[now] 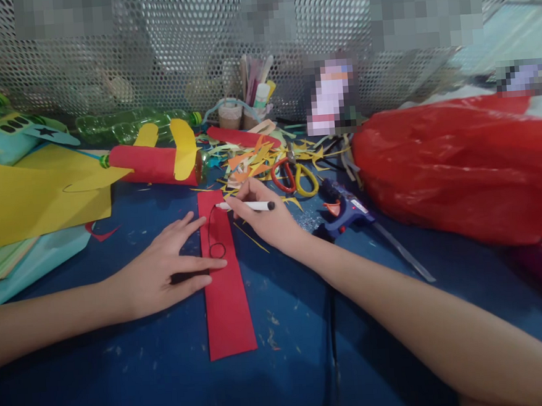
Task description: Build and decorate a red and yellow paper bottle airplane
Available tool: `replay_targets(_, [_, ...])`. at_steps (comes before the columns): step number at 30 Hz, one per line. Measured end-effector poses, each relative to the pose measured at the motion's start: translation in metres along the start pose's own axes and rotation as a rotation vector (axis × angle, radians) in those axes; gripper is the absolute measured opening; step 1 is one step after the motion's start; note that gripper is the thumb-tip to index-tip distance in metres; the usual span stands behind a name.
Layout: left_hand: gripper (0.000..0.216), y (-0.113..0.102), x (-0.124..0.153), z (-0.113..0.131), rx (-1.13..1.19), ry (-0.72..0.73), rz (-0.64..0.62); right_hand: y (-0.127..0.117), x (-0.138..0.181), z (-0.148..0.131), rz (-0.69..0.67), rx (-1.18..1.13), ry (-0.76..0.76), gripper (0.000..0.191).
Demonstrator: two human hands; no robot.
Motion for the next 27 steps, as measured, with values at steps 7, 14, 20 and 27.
replay_targets(7, [0.031, -0.0002, -0.0001, 0.0, 0.006, -0.001, -0.007, -0.0012, -0.0011, 0.0005, 0.023, -0.021, -0.002, 0.035])
replay_targets(14, [0.032, 0.0001, 0.0, 0.0001, 0.002, 0.002, -0.014, -0.0027, -0.0011, 0.0003, 0.048, 0.02, 0.005, 0.028])
replay_targets(20, [0.032, 0.001, 0.0004, -0.0002, -0.001, 0.007, 0.015, -0.0057, 0.001, -0.0023, 0.061, 0.071, -0.001, 0.023])
replay_targets(27, [0.032, 0.0006, 0.0008, -0.0008, 0.007, 0.006, 0.004, -0.0058, 0.0027, -0.0055, 0.035, 0.004, -0.002, 0.022])
Point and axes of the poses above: each hand's wrist, its own x-axis away from the middle knuckle, its own y-axis out of the palm, z = x × y, the point moved 3 cm from there along -x, towards the middle knuckle, and after that the axes turned 7 degrees about y, right-handed, at the moved point
